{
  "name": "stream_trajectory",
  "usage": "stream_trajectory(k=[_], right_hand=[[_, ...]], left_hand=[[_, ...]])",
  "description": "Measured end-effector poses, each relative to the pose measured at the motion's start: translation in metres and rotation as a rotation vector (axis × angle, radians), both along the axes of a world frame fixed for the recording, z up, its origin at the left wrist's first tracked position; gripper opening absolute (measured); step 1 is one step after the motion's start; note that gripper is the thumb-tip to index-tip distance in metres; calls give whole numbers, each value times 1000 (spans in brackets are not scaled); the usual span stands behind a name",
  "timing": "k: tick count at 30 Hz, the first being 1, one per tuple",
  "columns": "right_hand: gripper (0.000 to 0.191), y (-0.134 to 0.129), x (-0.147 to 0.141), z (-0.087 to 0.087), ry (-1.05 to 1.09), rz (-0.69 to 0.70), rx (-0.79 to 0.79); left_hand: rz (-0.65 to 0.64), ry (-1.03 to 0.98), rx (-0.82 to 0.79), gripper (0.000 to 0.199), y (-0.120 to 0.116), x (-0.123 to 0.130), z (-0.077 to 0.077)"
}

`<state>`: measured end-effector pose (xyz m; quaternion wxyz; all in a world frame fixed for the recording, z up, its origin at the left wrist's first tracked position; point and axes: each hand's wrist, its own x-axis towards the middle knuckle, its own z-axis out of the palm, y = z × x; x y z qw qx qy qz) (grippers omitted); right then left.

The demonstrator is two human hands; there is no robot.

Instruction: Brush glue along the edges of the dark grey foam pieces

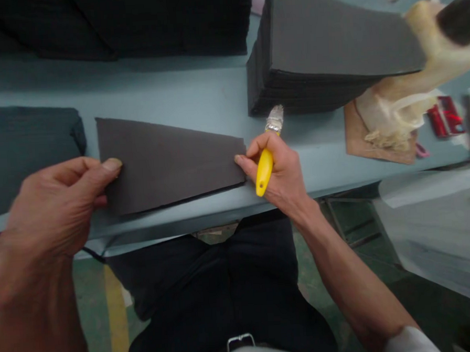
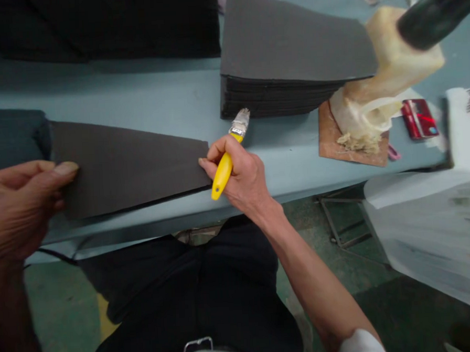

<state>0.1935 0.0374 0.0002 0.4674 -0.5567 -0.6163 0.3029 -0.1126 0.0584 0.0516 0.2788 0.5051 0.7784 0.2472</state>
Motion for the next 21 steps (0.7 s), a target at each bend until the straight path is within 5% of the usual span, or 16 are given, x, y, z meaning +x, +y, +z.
stream_trajectory(k=[6, 21], right_hand=[[24, -1, 0, -2, -58, -58, 37], [26, -3, 2, -4, -163, -68, 153]], left_hand=[[-66, -88, -94, 40, 5, 6, 20], [-234, -117, -168, 46, 11, -14, 15]])
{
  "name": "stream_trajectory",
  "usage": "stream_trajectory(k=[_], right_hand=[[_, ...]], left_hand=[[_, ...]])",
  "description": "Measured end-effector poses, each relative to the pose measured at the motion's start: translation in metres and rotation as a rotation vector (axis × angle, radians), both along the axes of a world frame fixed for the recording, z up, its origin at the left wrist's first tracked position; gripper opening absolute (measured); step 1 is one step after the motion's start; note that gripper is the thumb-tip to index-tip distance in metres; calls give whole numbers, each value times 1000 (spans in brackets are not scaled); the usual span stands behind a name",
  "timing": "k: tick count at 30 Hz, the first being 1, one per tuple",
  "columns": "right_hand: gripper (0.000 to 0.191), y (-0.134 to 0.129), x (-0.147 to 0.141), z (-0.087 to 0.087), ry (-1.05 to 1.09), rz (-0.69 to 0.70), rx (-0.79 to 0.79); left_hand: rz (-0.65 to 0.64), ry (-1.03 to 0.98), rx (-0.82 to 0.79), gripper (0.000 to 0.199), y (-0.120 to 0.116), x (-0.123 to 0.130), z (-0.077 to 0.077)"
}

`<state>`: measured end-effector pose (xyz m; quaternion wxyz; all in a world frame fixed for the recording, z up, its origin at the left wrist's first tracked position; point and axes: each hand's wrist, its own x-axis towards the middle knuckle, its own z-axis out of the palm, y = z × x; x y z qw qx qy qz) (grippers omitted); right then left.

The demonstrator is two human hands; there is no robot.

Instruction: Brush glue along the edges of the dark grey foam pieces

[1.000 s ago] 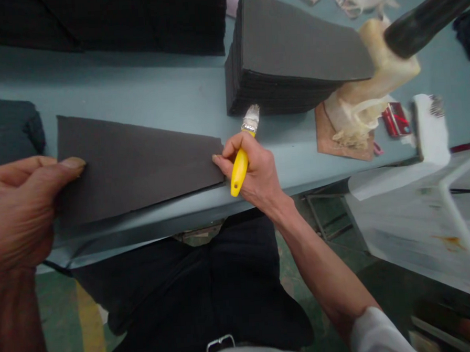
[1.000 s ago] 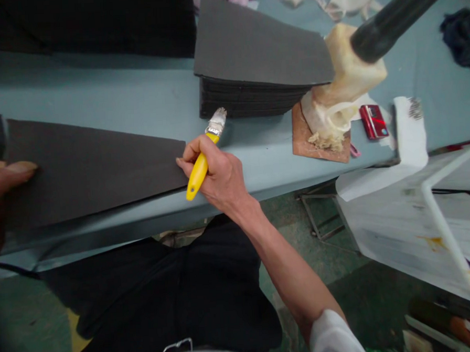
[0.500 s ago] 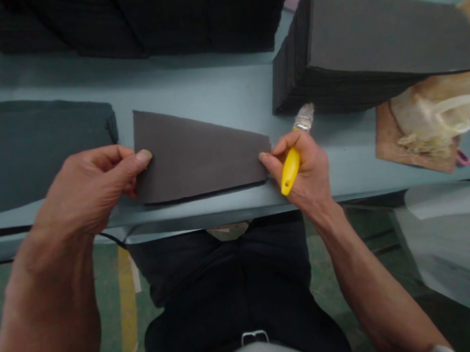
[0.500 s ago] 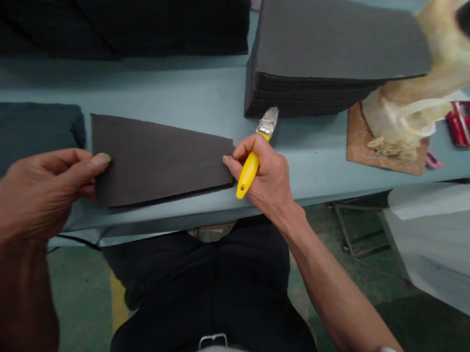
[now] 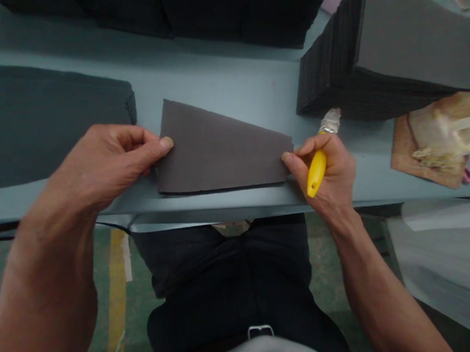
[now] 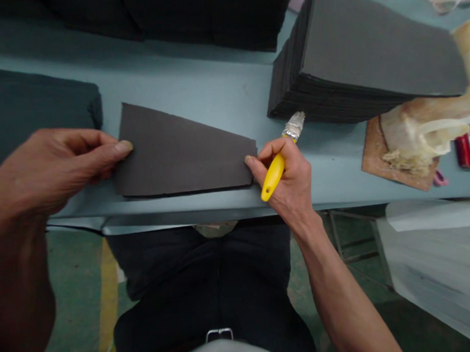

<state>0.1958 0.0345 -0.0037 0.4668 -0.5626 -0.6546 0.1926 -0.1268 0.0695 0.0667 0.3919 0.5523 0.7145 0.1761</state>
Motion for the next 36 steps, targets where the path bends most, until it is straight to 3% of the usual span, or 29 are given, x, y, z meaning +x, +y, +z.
stream_trajectory(k=[13, 23, 36], right_hand=[[25, 1, -10, 10, -55, -8, 16], [29, 8, -1, 2, -20, 66, -62], [28, 1, -7, 2, 26, 28, -23]], left_hand=[[-14, 24, 53, 47, -1, -5, -2], [-14, -3, 55, 46, -3, -5, -2], [-34, 80, 61, 46, -5, -5, -4]])
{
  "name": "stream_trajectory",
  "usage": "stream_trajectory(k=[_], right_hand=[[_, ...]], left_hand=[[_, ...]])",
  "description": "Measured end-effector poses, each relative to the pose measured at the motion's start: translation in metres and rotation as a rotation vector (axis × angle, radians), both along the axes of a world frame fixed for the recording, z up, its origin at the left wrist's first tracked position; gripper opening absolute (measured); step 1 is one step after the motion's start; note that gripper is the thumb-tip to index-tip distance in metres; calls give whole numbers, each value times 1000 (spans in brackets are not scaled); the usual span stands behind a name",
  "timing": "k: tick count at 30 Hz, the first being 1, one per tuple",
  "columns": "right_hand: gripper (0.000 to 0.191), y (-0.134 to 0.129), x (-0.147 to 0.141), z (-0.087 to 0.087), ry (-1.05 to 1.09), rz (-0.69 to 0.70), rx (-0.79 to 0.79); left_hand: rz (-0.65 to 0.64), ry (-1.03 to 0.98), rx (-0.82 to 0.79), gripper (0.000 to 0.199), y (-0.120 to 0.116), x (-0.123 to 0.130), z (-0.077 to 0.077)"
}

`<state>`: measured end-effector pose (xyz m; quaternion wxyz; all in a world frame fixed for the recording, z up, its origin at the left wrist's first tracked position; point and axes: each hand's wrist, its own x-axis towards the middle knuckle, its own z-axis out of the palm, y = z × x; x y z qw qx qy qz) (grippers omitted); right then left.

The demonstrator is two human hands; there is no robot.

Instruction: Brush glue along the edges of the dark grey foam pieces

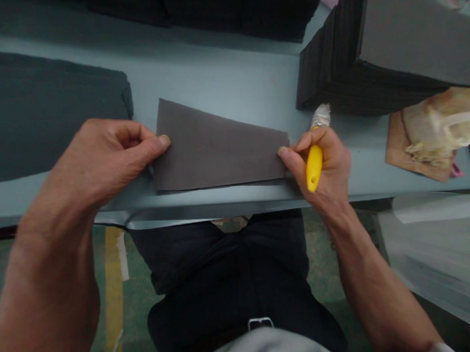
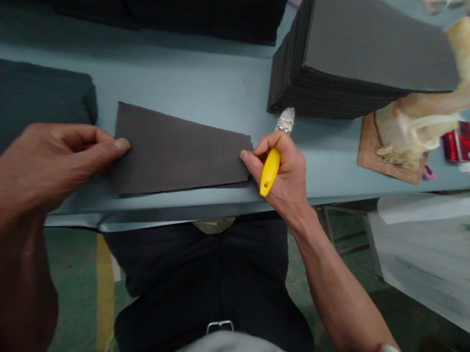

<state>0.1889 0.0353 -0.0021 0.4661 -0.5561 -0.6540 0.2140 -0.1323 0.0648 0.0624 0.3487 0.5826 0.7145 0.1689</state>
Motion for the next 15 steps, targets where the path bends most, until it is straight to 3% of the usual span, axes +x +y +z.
stream_trajectory(k=[15], right_hand=[[35, 0, 3, -5, 46, -22, 21]], left_hand=[[-8, -113, 34, 44, 5, -5, -7]])
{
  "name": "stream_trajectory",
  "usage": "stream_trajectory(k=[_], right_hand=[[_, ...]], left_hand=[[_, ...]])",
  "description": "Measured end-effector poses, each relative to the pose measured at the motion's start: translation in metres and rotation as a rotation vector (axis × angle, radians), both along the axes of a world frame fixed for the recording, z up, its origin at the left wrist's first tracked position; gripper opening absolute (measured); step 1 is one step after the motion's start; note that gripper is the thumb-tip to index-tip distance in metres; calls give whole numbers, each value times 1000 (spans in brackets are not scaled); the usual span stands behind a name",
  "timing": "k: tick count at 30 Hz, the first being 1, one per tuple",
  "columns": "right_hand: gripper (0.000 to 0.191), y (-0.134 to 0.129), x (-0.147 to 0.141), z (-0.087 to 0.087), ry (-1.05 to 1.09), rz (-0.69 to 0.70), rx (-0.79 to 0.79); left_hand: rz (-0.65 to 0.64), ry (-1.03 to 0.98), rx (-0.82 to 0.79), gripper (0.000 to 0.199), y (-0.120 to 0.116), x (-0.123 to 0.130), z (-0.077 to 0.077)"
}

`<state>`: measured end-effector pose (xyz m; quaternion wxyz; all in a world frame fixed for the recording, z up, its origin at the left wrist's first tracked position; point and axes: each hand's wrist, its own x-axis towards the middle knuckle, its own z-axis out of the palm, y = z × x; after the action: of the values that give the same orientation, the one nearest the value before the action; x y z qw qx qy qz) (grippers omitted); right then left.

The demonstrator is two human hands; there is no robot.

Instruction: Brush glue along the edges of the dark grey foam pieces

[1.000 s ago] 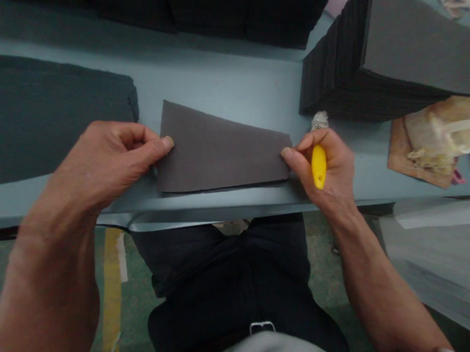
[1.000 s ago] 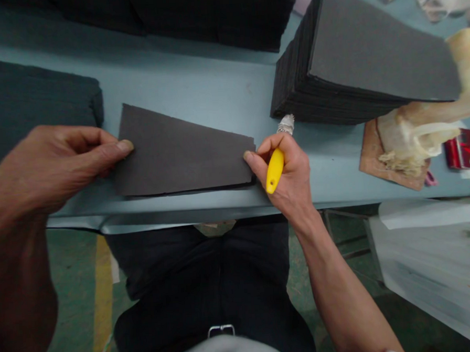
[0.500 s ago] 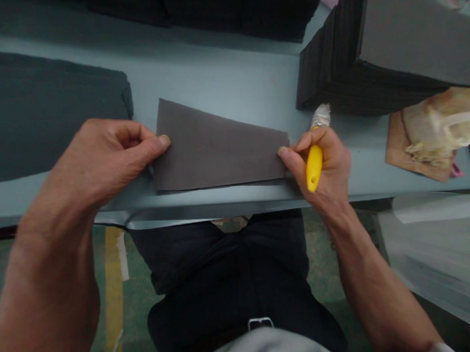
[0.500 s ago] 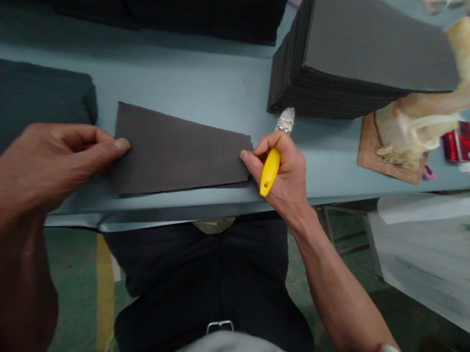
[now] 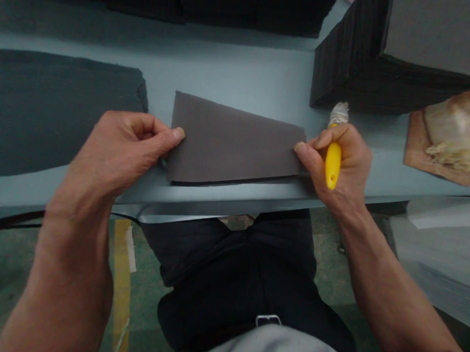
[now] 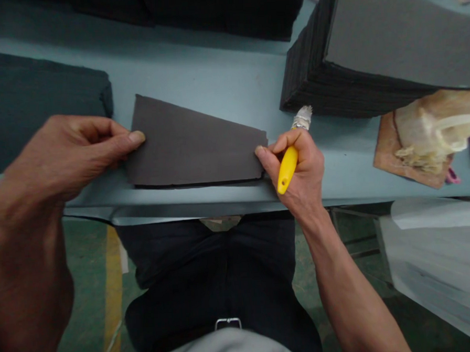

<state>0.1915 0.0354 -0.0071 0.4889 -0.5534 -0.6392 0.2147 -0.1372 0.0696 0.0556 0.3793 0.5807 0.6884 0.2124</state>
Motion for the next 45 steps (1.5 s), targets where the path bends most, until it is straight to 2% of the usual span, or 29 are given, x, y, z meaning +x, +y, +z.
stream_trajectory(k=[6, 15, 26, 38, 45], right_hand=[[37, -1, -1, 2, 32, -30, -8], [40, 1, -4, 4, 111, -28, 11], [37, 0, -1, 5, 88, -8, -6], [33, 2, 6, -5, 19, 3, 12], [34, 0, 3, 0, -22, 13, -14]], left_hand=[[-16, 3, 18, 46, 3, -5, -7], [-53, 44, 17, 40, 5, -6, -4], [-80, 41, -12, 42, 5, -8, -4], [-83, 149, -62, 59, 6, -9, -3], [-87, 137, -50, 63, 6, -11, -3]])
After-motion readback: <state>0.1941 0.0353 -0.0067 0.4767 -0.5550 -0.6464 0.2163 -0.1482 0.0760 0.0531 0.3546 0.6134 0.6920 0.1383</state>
